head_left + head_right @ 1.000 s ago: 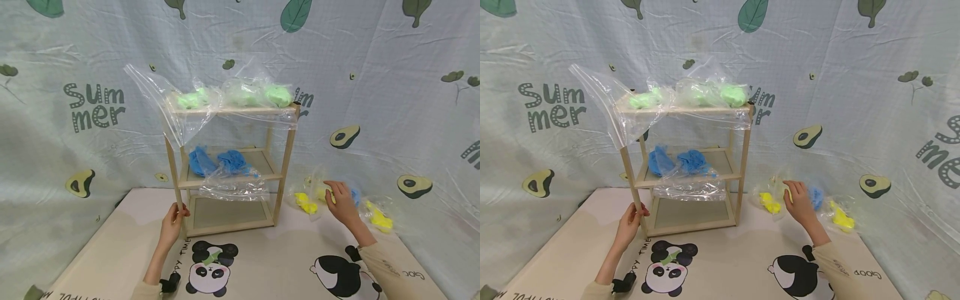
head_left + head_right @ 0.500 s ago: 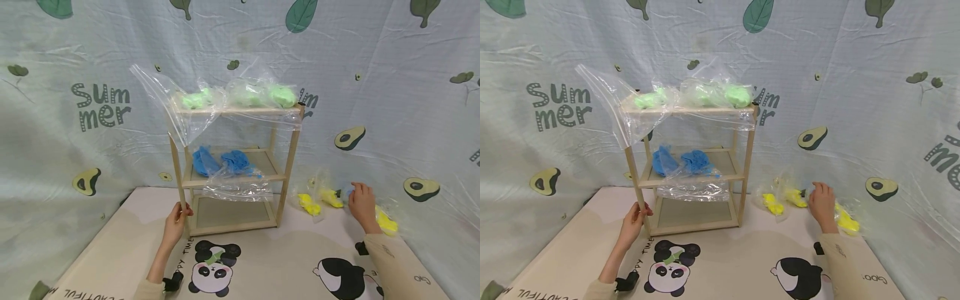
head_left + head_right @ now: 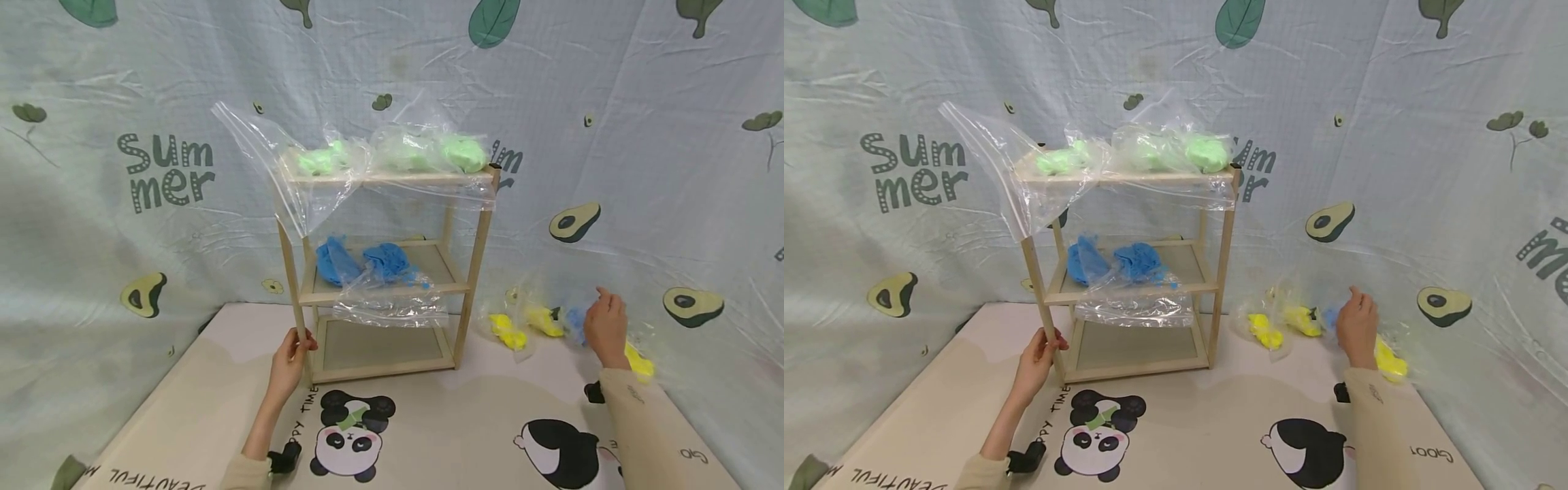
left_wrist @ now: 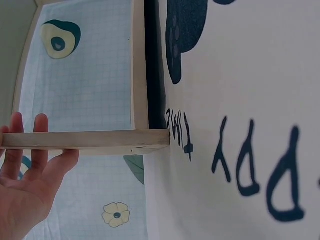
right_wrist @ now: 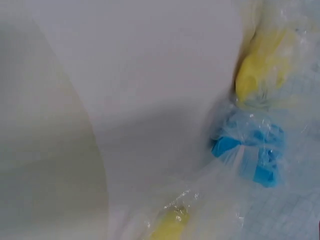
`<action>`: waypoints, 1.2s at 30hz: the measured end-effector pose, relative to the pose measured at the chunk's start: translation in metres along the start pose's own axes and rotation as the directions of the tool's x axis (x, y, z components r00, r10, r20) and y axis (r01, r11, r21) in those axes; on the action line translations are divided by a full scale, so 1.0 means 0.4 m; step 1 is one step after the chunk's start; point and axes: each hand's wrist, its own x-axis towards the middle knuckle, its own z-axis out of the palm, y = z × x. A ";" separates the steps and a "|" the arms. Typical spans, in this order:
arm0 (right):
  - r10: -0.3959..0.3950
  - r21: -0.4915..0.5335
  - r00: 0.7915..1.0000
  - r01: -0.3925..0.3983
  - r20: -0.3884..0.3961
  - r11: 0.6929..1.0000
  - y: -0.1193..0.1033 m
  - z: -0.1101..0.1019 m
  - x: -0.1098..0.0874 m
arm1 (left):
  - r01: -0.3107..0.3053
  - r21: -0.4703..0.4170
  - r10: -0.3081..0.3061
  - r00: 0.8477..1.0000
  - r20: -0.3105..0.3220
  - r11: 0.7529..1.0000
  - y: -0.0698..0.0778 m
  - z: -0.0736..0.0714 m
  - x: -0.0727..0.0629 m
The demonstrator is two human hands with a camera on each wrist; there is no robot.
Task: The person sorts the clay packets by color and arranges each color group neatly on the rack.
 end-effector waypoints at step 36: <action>0.200 -0.180 0.734 -0.108 0.649 0.978 0.028 0.042 -0.046 | -0.017 0.013 0.017 1.000 -0.011 1.000 0.001 -0.001 0.001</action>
